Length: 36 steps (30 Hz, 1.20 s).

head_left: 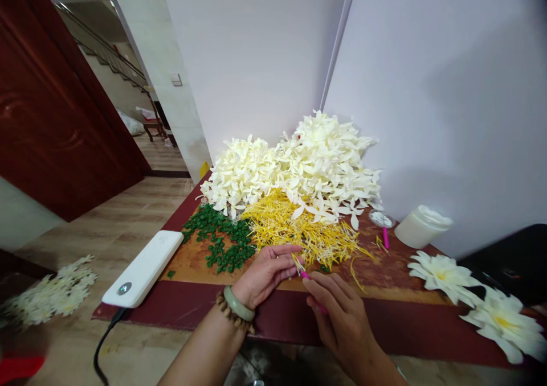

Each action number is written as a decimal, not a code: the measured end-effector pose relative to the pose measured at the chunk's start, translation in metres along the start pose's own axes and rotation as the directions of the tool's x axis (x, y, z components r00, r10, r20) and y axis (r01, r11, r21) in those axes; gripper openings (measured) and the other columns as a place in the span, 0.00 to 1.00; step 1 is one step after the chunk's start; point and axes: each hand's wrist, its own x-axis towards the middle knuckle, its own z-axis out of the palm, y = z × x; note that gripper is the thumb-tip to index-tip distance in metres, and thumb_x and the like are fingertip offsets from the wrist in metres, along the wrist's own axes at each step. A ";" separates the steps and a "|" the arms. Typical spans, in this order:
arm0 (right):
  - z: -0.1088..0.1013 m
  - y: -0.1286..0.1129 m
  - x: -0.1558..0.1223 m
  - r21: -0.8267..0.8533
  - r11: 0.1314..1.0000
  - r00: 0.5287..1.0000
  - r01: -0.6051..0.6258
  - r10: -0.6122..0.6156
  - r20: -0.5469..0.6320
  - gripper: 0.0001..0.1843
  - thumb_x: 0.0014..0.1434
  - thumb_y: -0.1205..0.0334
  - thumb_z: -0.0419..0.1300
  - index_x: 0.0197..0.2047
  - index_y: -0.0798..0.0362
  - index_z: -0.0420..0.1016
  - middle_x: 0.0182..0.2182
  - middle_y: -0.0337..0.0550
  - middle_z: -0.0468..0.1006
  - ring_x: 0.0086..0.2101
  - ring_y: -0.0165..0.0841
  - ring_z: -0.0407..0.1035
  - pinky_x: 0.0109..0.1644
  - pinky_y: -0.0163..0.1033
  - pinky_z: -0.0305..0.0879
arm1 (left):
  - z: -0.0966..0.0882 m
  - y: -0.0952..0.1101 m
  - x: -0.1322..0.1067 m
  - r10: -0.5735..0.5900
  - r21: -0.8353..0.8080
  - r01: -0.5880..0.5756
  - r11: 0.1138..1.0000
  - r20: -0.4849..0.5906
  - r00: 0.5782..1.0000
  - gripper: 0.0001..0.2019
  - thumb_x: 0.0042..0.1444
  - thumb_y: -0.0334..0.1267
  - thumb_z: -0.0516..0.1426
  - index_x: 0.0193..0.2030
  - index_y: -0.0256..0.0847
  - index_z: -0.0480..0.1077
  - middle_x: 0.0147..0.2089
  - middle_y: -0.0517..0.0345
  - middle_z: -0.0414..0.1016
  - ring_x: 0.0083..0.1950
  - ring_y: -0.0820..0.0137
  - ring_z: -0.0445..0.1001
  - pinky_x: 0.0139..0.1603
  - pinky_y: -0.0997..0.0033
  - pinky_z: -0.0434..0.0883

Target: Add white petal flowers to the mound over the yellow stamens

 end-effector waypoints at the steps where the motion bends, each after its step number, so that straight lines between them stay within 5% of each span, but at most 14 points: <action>1: 0.001 0.000 -0.001 0.008 1.000 1.000 -0.007 0.007 0.001 0.15 0.53 0.74 0.51 0.45 0.57 0.67 0.36 0.50 0.77 0.36 0.36 0.71 0.40 0.43 0.67 | 0.000 0.000 0.000 0.000 0.006 0.000 1.000 -0.005 1.000 0.13 0.44 0.29 0.60 0.40 0.32 0.72 0.34 0.51 0.76 0.32 0.77 0.72 0.36 0.81 0.66; 8: 0.004 -0.003 0.001 -0.064 0.998 1.000 0.023 -0.024 -0.005 0.12 0.54 0.74 0.51 0.42 0.58 0.69 0.34 0.50 0.78 0.32 0.36 0.72 0.35 0.42 0.69 | 0.002 0.001 -0.002 0.014 0.029 -0.013 0.999 -0.012 1.000 0.14 0.47 0.30 0.59 0.42 0.30 0.70 0.34 0.49 0.75 0.34 0.74 0.73 0.38 0.78 0.67; 14: 0.004 -0.004 0.001 -0.113 0.992 0.998 0.057 -0.057 -0.002 0.13 0.55 0.74 0.50 0.43 0.59 0.69 0.35 0.51 0.78 0.32 0.36 0.71 0.34 0.41 0.69 | 0.001 0.000 -0.001 0.059 -0.064 -0.064 0.996 -0.078 0.995 0.26 0.50 0.29 0.57 0.56 0.39 0.55 0.36 0.50 0.75 0.36 0.72 0.75 0.37 0.76 0.69; 21: 0.011 -0.005 -0.008 -0.158 0.984 0.997 0.076 -0.076 0.011 0.15 0.55 0.73 0.52 0.47 0.60 0.67 0.38 0.52 0.78 0.34 0.36 0.71 0.34 0.41 0.68 | -0.001 0.003 -0.002 0.022 -0.186 -0.033 0.982 -0.061 0.998 0.10 0.51 0.28 0.56 0.41 0.34 0.63 0.39 0.49 0.75 0.40 0.71 0.74 0.40 0.76 0.70; 26: 0.023 -0.008 -0.013 -0.202 0.979 0.997 -0.015 -0.002 -0.082 0.12 0.56 0.73 0.50 0.43 0.60 0.67 0.31 0.51 0.78 0.32 0.35 0.72 0.34 0.40 0.70 | -0.001 0.003 -0.003 0.022 -0.181 -0.022 0.983 -0.002 1.000 0.03 0.52 0.29 0.55 0.35 0.34 0.66 0.37 0.50 0.76 0.40 0.71 0.74 0.41 0.77 0.70; 31: 0.032 -0.013 -0.009 -0.204 0.965 0.978 -0.168 0.138 -0.155 0.10 0.56 0.74 0.46 0.40 0.59 0.65 0.25 0.50 0.75 0.28 0.35 0.71 0.31 0.40 0.71 | 0.002 0.001 -0.004 0.014 -0.153 -0.009 0.988 0.036 0.999 0.02 0.52 0.30 0.56 0.30 0.33 0.67 0.38 0.49 0.75 0.45 0.68 0.73 0.46 0.72 0.68; 36: 0.033 -0.015 -0.006 -0.158 0.961 0.966 -0.226 0.200 -0.162 0.10 0.56 0.74 0.46 0.40 0.58 0.64 0.24 0.47 0.74 0.26 0.34 0.71 0.29 0.38 0.70 | 0.002 0.000 -0.003 0.003 -0.148 0.002 0.989 0.034 0.999 0.02 0.50 0.29 0.57 0.30 0.32 0.68 0.33 0.52 0.75 0.40 0.72 0.73 0.44 0.74 0.68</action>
